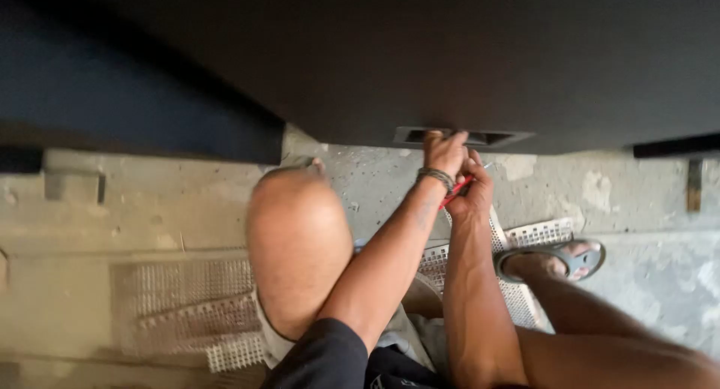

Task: Trimming excess fabric from a speaker cabinet handle cutout using a utility knife and pliers

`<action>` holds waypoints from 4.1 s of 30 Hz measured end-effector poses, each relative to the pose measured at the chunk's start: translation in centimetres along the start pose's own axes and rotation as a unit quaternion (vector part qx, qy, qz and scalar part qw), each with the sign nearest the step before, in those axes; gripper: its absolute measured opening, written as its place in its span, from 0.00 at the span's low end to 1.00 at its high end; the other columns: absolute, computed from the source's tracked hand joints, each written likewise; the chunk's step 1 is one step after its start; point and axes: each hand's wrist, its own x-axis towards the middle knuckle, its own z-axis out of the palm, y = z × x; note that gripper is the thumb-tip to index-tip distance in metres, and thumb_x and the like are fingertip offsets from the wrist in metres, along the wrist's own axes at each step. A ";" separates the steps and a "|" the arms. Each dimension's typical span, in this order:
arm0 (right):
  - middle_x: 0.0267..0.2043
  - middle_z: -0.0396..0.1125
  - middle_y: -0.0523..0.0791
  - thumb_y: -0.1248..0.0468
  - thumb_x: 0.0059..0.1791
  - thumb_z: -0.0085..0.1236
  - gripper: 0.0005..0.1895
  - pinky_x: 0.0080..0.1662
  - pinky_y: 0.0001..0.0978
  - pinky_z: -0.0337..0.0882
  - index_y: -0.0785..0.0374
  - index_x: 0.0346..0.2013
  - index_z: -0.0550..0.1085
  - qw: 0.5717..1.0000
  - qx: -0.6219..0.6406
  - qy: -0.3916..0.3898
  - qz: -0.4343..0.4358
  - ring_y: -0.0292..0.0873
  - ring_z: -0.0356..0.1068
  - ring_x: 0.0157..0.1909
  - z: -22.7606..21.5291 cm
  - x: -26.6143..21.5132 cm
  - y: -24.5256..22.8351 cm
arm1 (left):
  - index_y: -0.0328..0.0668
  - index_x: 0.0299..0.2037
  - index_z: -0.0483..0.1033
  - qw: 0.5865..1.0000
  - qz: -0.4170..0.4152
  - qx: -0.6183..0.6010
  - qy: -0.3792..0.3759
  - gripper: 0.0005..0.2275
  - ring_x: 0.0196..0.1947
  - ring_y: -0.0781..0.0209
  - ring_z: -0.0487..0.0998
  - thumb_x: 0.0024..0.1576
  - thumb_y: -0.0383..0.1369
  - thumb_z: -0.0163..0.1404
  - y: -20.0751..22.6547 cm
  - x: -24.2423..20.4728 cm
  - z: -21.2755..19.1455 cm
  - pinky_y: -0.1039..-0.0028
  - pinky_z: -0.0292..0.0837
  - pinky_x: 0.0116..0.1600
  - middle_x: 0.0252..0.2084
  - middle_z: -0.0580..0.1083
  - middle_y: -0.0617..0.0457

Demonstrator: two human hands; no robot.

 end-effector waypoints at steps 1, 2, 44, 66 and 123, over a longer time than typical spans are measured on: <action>0.39 0.76 0.37 0.69 0.45 0.59 0.29 0.25 0.20 0.70 0.50 0.62 0.70 1.000 -0.013 -0.005 0.004 0.33 0.66 0.19 1.4 -1.5 0.0 | 0.33 0.41 0.70 1.000 0.000 -0.013 0.006 0.18 0.09 0.39 0.74 0.57 0.45 0.48 0.8 -1.5 -0.6 0.59 0.68 0.09 0.19 0.75 0.35; 0.40 0.76 0.41 0.70 0.44 0.58 0.25 0.29 0.24 0.74 0.52 0.56 0.74 1.000 0.000 -0.020 0.006 0.36 0.70 0.22 2.8 -3.0 0.0 | 0.35 0.41 0.71 1.000 0.008 0.008 0.007 0.19 0.16 0.42 0.76 0.57 0.47 0.49 1.6 -3.0 -1.1 0.60 0.70 0.18 0.22 0.76 0.38; 0.76 0.53 0.43 0.72 0.42 0.55 0.47 0.18 0.19 0.68 0.52 0.76 0.54 0.991 0.129 -0.011 -0.032 0.33 0.68 0.15 4.8 -3.1 4.0 | 0.07 0.65 0.49 0.986 0.057 0.157 0.016 0.43 0.64 0.27 0.65 0.58 0.43 0.62 7.4 -6.6 -2.5 0.52 0.69 0.67 0.67 0.53 0.13; 0.30 0.72 0.53 0.71 0.38 0.65 0.47 0.18 0.28 0.71 0.44 0.71 0.64 0.998 -0.022 0.018 0.055 0.43 0.70 0.14 5.1 -2.3 2.5 | 0.10 0.65 0.54 0.988 0.085 -0.068 0.111 0.29 0.71 0.20 0.50 0.60 0.23 0.57 4.4 -1.6 -3.7 0.49 0.63 0.73 0.68 0.46 0.10; 0.40 0.74 0.49 0.72 0.37 0.52 0.30 0.18 0.28 0.66 0.58 0.54 0.65 0.989 -0.067 0.112 -0.068 0.44 0.71 0.17 -1.6 1.5 3.2 | 0.26 0.51 0.76 0.771 0.391 0.500 0.054 0.22 0.48 0.29 0.78 0.61 0.45 0.55 4.4 -3.2 -5.7 0.45 0.75 0.52 0.45 0.78 0.29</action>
